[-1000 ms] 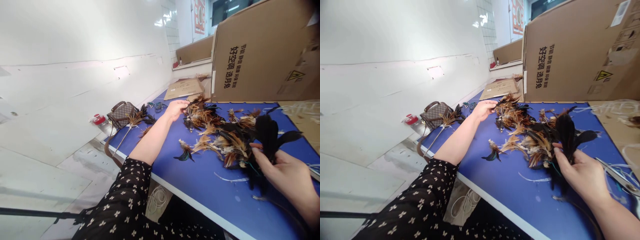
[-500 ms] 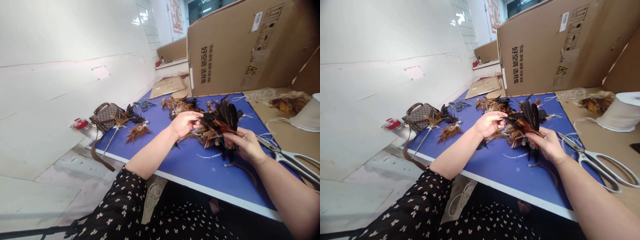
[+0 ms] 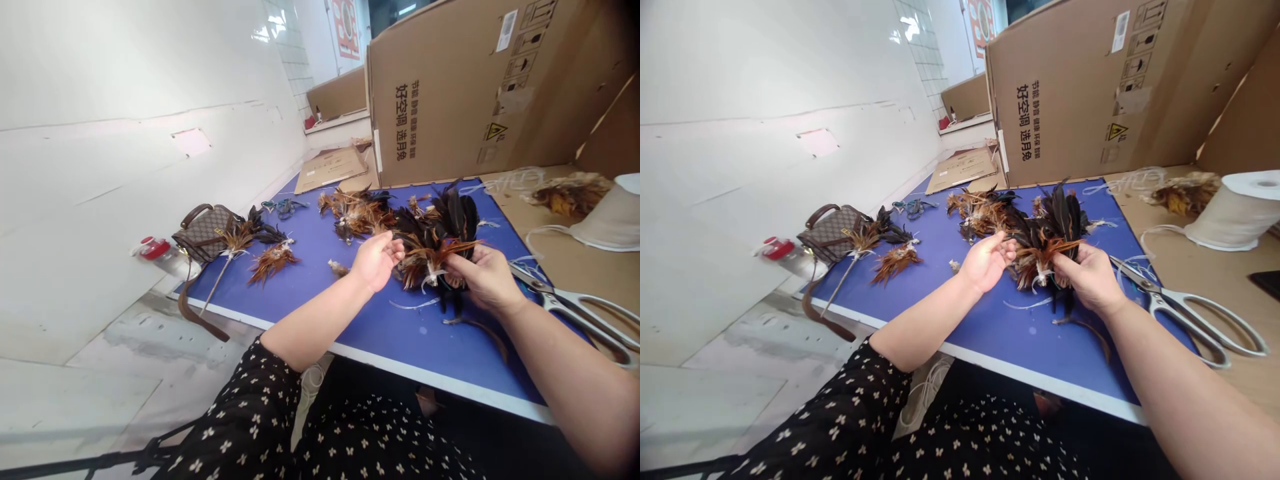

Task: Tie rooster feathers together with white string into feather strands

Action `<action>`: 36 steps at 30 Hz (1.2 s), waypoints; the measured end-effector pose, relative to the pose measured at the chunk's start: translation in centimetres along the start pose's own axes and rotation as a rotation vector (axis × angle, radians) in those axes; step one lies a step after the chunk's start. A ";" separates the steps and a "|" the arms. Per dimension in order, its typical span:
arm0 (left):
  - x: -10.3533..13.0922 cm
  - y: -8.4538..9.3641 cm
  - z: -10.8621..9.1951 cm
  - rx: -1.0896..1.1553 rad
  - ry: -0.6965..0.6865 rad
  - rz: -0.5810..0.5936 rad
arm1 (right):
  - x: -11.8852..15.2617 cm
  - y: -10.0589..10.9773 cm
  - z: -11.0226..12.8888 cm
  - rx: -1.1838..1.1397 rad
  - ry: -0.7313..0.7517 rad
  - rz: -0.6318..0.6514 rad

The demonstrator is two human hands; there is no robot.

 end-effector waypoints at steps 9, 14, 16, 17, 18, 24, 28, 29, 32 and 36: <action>2.4 -1.4 5.0 -0.358 -0.064 0.198 | 0.1 -0.2 0.1 0.006 -0.004 -0.013; 2.1 -1.5 5.0 -0.380 -0.133 0.217 | -0.2 0.3 -0.6 0.019 0.001 -0.038; 2.0 -1.5 4.9 -0.392 -0.145 0.238 | -0.3 0.5 -0.8 0.030 0.001 -0.042; 2.0 -1.5 4.8 -0.394 -0.155 0.245 | -0.4 0.5 -0.9 0.034 0.001 -0.044; 2.0 -1.5 4.7 -0.391 -0.164 0.248 | -0.5 0.6 -1.0 0.036 0.002 -0.049; 1.8 -1.3 4.4 -0.345 -0.200 0.257 | -0.7 0.7 -0.9 0.017 -0.007 -0.099; 1.4 -1.0 4.2 -0.335 -0.240 0.236 | -0.2 -0.2 -0.7 0.002 -0.044 -0.026; 1.3 -0.8 4.1 -0.333 -0.245 0.218 | 0.0 -0.5 -0.6 0.006 -0.054 0.000; 0.9 -0.4 4.2 -0.309 -0.227 0.174 | 0.5 -1.0 -0.9 0.039 -0.077 0.082; 0.6 0.0 4.1 -0.276 -0.217 0.142 | 0.9 -1.4 -1.5 0.102 -0.088 0.158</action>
Point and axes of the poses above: each hand's wrist, its own x-axis away from the middle knuckle, its own y-axis out of the back of the hand, z = x × y, the point moved 10 cm from there along -x, towards the middle knuckle, and after that the axes turned 10 degrees about -z, right-handed, at the moved point
